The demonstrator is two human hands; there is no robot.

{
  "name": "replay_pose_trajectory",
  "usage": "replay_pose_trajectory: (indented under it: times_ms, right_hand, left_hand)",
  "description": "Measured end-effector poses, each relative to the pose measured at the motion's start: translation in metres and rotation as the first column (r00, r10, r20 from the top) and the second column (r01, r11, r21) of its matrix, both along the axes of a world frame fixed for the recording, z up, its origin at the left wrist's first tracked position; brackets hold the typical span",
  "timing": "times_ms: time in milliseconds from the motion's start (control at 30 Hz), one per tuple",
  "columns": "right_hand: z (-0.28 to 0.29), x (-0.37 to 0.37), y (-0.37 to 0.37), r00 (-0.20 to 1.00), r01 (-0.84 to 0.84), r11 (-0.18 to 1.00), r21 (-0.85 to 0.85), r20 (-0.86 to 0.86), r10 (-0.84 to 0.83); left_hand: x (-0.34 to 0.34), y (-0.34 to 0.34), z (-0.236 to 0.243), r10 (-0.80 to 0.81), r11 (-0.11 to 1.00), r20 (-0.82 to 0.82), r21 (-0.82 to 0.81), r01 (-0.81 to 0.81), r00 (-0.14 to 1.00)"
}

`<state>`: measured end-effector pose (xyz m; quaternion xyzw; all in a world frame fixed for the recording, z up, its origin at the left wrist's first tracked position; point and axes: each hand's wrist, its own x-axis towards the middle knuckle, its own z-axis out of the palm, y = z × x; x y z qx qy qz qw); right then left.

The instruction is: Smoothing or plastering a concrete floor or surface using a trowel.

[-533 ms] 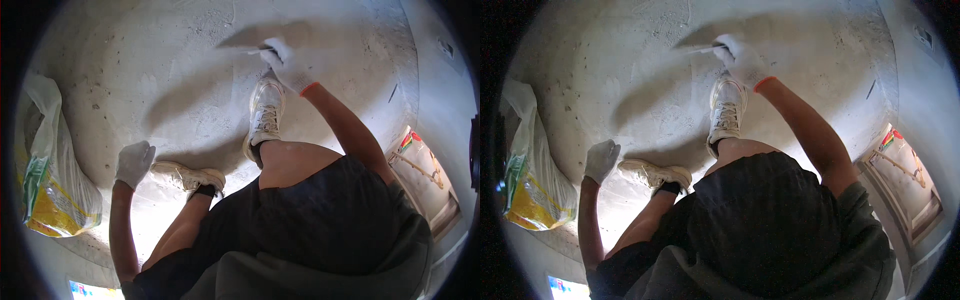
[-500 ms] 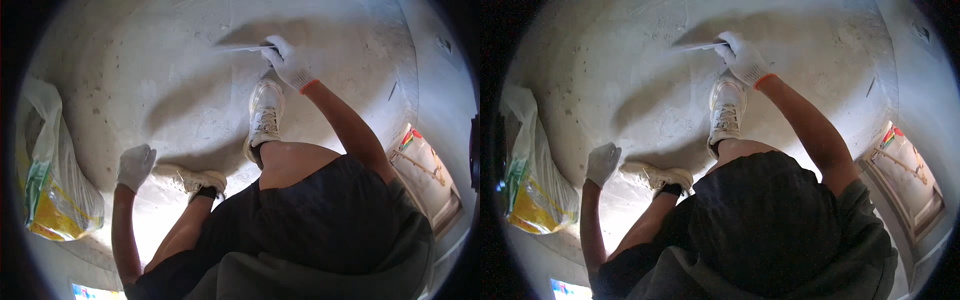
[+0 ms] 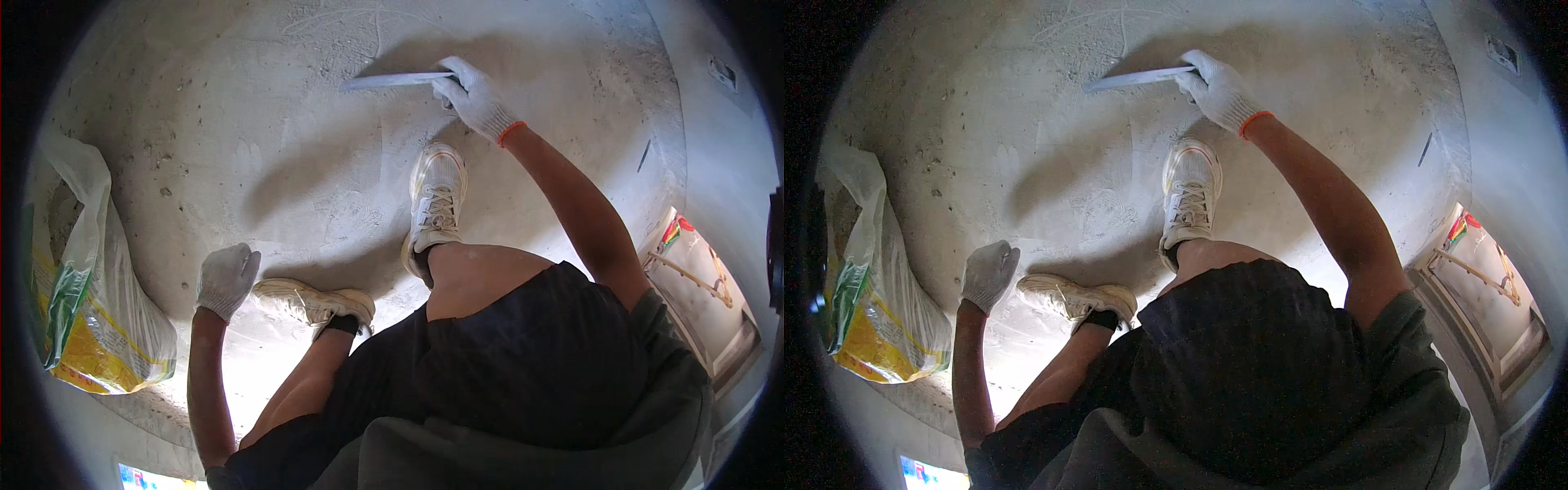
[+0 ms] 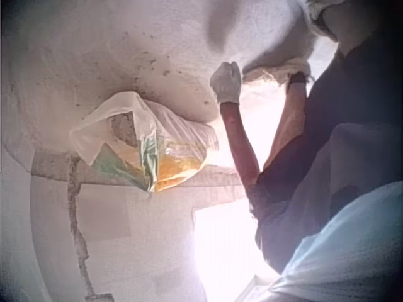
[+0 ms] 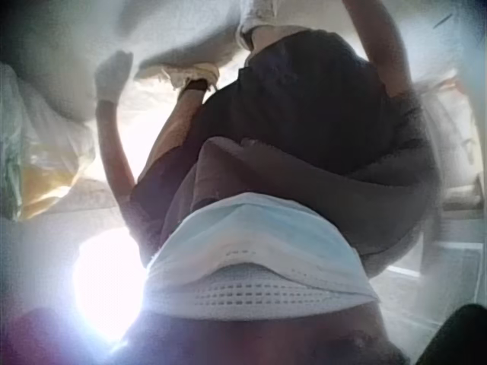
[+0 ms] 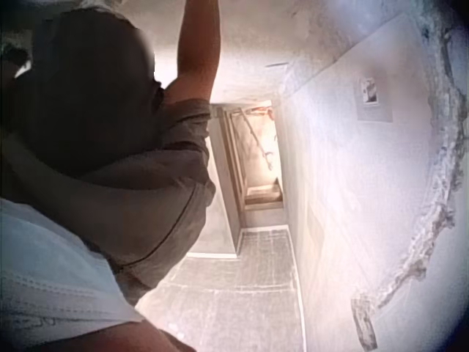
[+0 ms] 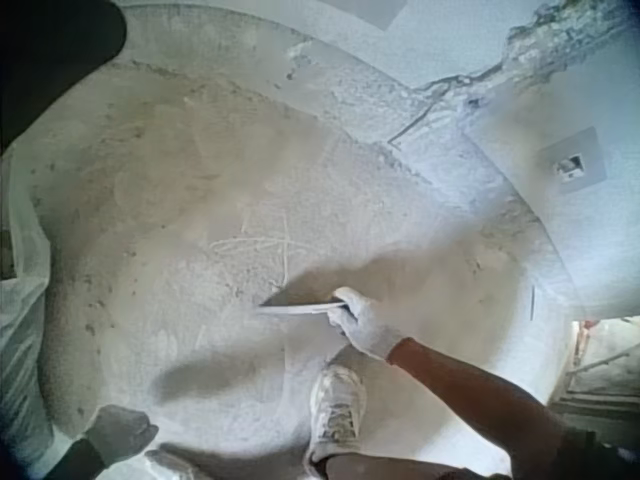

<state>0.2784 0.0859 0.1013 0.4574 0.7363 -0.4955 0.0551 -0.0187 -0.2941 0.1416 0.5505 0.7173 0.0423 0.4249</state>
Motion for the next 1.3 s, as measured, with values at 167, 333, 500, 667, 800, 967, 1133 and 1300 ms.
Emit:
replay_pose_trajectory:
  times_ms: [167,333,500,667,800,967,1133,1300]
  right_hand:
    - [0.003,0.000,-0.002,0.998,-0.051,0.998,0.025,0.025,0.051]
    - [0.001,-0.007,0.014,0.991,-0.129,0.986,0.104,0.060,0.123]
    - [0.005,-0.020,0.029,0.985,-0.158,0.976,0.150,0.089,0.145]
    - [-0.009,-0.025,0.048,0.975,-0.206,0.972,0.117,0.110,0.193]
    - [0.023,-0.066,0.056,0.961,-0.256,0.952,0.170,0.153,0.231]
    - [0.022,-0.088,0.080,0.940,-0.341,0.900,0.273,0.124,0.319]
    - [0.023,-0.124,0.095,0.940,-0.339,0.917,0.210,0.110,0.322]
    - [0.011,-0.149,0.110,0.970,-0.243,0.969,0.048,-0.003,0.244]
  left_hand:
    - [0.001,-0.002,0.002,-0.019,0.999,-0.009,-0.051,0.018,1.000]
    - [0.000,-0.005,-0.003,-0.027,0.999,-0.010,-0.022,0.027,1.000]
    - [-0.001,-0.008,-0.001,-0.025,0.998,-0.017,-0.054,0.024,1.000]
    - [0.001,-0.012,0.002,-0.020,0.999,-0.002,-0.048,0.020,1.000]
    - [0.002,-0.014,-0.001,-0.023,0.997,0.003,-0.069,0.023,1.000]
    - [0.002,-0.015,-0.003,-0.005,0.998,0.009,-0.056,0.005,1.000]
    - [0.003,-0.019,0.001,0.001,0.996,0.000,-0.087,-0.001,1.000]
    - [0.004,-0.025,-0.004,0.001,0.996,0.001,-0.094,-0.001,1.000]
